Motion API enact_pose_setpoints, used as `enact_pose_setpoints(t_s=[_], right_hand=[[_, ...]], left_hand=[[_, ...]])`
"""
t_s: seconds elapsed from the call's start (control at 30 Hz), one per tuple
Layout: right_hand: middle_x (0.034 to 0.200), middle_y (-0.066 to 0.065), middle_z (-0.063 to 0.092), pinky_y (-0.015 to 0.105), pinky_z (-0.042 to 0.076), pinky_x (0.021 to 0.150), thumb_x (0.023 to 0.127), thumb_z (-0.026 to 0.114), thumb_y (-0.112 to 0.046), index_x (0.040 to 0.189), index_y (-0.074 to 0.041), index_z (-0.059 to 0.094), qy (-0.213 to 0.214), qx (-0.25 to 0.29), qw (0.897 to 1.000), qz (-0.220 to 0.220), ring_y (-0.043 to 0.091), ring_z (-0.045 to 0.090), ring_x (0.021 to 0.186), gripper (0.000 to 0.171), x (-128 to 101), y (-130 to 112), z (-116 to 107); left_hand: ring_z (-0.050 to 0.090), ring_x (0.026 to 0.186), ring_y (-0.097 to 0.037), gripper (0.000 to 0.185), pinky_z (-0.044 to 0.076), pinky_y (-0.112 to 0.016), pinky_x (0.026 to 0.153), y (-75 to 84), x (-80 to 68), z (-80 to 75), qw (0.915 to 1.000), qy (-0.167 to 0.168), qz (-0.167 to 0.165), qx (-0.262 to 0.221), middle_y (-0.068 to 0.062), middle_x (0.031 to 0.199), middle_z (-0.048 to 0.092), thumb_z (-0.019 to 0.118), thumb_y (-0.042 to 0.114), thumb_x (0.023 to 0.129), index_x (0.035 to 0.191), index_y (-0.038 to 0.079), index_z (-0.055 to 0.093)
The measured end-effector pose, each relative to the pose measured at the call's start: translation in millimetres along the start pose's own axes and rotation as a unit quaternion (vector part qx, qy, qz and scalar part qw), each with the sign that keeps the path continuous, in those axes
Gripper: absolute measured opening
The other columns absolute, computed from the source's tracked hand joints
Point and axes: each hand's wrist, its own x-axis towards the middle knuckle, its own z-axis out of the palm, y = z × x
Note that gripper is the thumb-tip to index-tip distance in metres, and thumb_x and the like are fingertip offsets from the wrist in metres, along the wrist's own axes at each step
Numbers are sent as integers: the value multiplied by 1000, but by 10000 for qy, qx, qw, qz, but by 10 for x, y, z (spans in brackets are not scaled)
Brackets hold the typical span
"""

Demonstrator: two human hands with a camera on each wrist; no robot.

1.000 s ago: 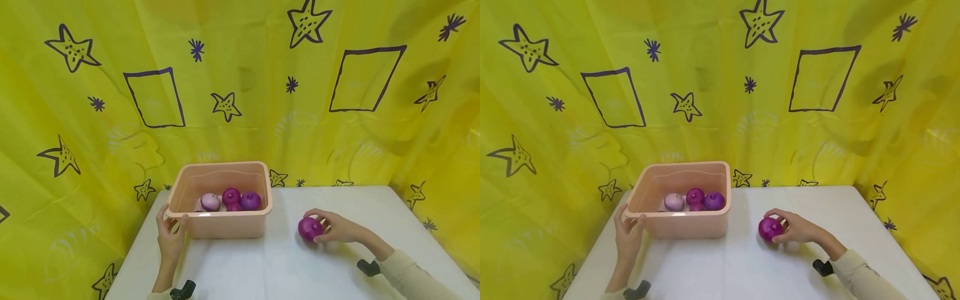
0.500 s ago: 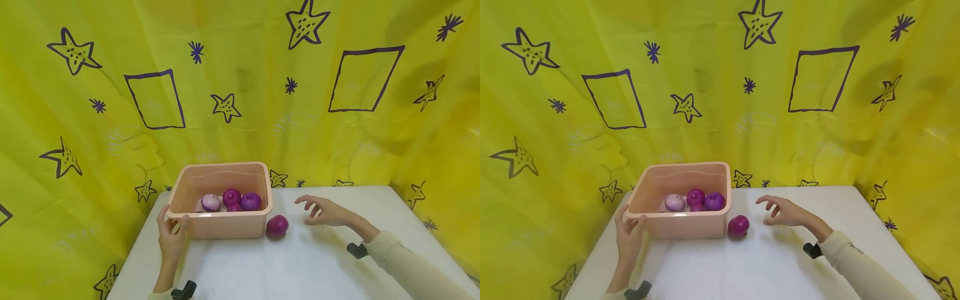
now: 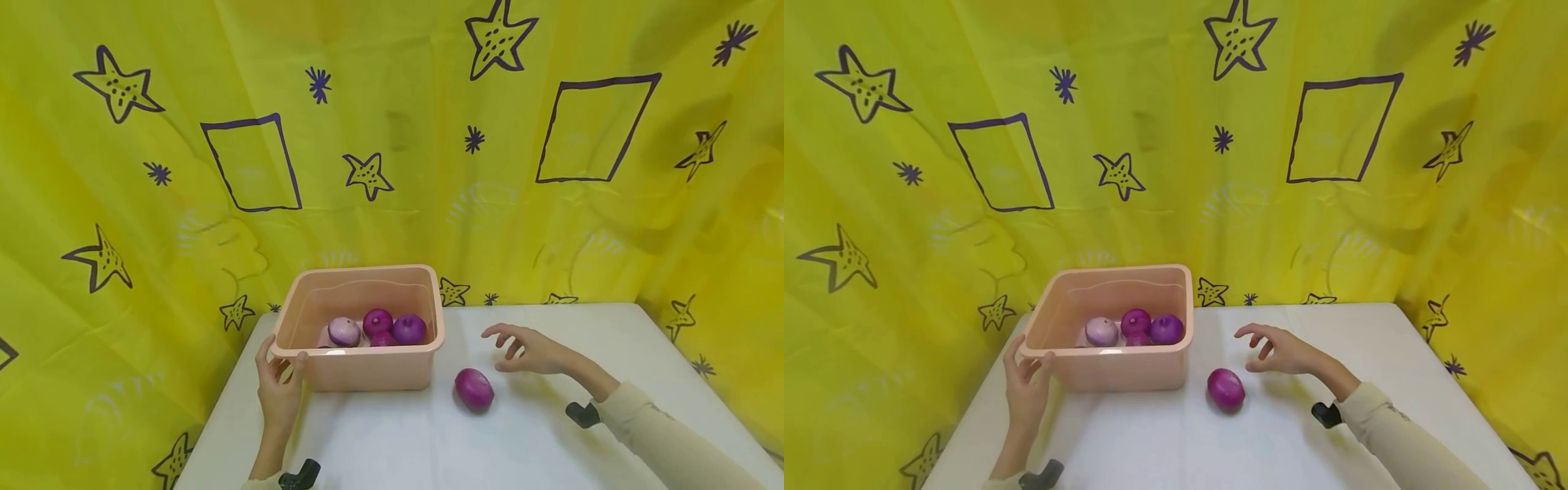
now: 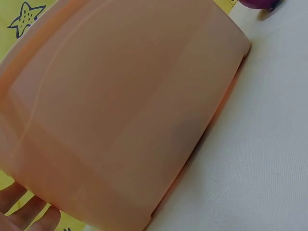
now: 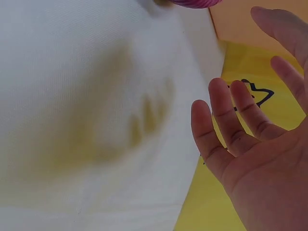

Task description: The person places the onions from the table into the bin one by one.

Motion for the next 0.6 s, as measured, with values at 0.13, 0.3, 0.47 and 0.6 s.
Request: enact_pose_setpoints(t_s=[0.13,0.3,0.47,0.6], right_hand=[[119,22,58,32,58,71,90,81,-24,139,-16,54,-6,-44,9999,-95,24,66,94,57,-4,3,24],[130,27,56,35,59,79,90,81,-26,144,-14,51,-93,-90,9996,-268,32,65,102,63,36,-26,134],[146,29,47,45,57,85,90,80,-27,153,-16,43,-594,199,9980,-120,38,61,112,74,107,-4,312],[142,24,53,47,55,89,92,79,-27,154,-15,42,-892,306,9955,42,32,62,112,73,159,40,427]], left_hand=[[55,129,-41,74,47,-4,82,-12,-7,-8,10000,21,-29,18,-23,152,47,69,25,99,160,26,27],[53,130,-44,73,47,-4,80,-12,-1,-18,10000,38,10,46,-24,153,46,69,24,99,159,25,27],[53,131,-44,73,46,-5,85,6,13,-16,9999,31,97,-40,-22,155,43,70,22,99,159,24,28],[52,132,-43,74,49,-13,90,7,13,-9,10000,-3,94,-10,-20,156,42,70,24,99,159,24,28]])
